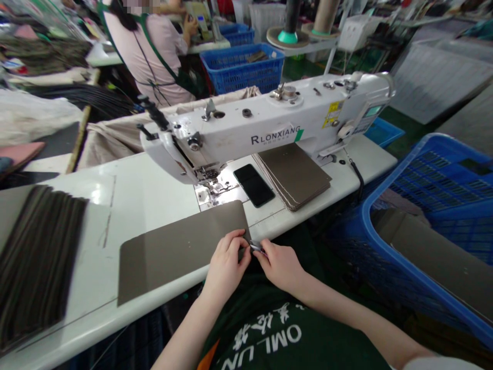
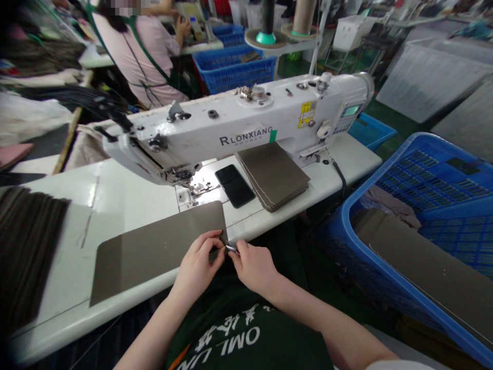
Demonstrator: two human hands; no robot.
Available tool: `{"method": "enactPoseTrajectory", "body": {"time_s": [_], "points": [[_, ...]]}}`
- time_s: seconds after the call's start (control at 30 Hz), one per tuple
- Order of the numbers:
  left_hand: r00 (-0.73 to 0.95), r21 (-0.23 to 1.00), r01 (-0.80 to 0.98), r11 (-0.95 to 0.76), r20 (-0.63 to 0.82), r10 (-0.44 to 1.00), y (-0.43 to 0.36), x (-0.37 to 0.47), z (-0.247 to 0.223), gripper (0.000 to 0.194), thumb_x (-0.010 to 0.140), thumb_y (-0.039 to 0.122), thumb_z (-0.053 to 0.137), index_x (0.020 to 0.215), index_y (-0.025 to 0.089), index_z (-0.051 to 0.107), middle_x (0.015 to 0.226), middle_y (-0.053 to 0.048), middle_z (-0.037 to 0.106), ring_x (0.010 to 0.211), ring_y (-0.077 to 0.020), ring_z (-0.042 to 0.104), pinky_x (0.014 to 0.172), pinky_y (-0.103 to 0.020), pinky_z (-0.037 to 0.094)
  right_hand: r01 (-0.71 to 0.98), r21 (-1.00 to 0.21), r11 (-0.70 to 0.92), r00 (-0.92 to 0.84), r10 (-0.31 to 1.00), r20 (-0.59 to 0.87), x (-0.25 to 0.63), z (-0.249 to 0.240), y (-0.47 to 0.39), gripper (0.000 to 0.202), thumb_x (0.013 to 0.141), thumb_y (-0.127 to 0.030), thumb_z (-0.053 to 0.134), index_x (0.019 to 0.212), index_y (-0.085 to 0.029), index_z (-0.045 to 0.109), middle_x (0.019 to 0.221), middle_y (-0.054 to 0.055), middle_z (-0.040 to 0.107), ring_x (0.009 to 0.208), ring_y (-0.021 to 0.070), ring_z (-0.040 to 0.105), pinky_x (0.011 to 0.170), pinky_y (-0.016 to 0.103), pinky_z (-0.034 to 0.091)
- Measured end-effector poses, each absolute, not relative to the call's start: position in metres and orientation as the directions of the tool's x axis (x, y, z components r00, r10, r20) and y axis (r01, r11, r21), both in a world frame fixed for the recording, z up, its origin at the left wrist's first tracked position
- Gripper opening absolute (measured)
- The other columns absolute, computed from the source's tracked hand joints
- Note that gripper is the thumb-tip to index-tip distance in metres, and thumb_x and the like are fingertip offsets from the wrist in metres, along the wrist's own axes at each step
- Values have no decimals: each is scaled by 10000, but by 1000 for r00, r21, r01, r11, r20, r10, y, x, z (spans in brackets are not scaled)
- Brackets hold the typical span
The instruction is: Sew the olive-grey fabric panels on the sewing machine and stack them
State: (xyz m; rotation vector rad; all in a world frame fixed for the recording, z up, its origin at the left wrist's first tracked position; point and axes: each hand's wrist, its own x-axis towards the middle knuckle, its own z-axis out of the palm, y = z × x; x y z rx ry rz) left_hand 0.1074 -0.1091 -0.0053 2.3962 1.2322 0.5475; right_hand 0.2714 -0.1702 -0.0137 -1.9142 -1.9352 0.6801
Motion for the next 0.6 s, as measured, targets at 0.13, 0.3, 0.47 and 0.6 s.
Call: {"method": "enactPoseTrajectory", "body": {"time_s": [0.13,0.3,0.47,0.6], "points": [[526,521,667,-532,176,832,-109,107,-8,32,884,183,524,869,207,510,1199,-95,563,1116,-242,559,953,-405,454,844,-536,0,-51,995,-81,272,-17,-170,245,1003,-353,368,868,-214,518,781,13,677,648,168,629,559,268,300],[499,629,625,-462,132,856,-111,101,-11,35,881,187,523,876,214,501,1248,-84,547,1154,-231,547,989,-405,443,730,-683,-2,-12,1000,-16,277,-12,-168,213,977,-375,426,1039,-215,553,820,11,684,696,167,642,605,250,389],[540,732,538,-418,82,838,-114,87,1,30,898,190,510,876,208,518,1285,-83,530,1181,-214,529,1004,-389,439,595,-802,62,-72,997,24,280,-15,-162,376,920,-331,539,1289,-286,485,1028,-9,697,854,162,666,745,238,463],[695,716,441,-541,108,710,-114,49,15,108,910,167,503,891,214,599,1125,-71,627,1150,-219,543,984,-380,443,654,-756,33,-42,999,7,279,-23,-159,403,923,-291,529,1324,-313,491,928,-22,714,757,157,666,682,245,471]]}}
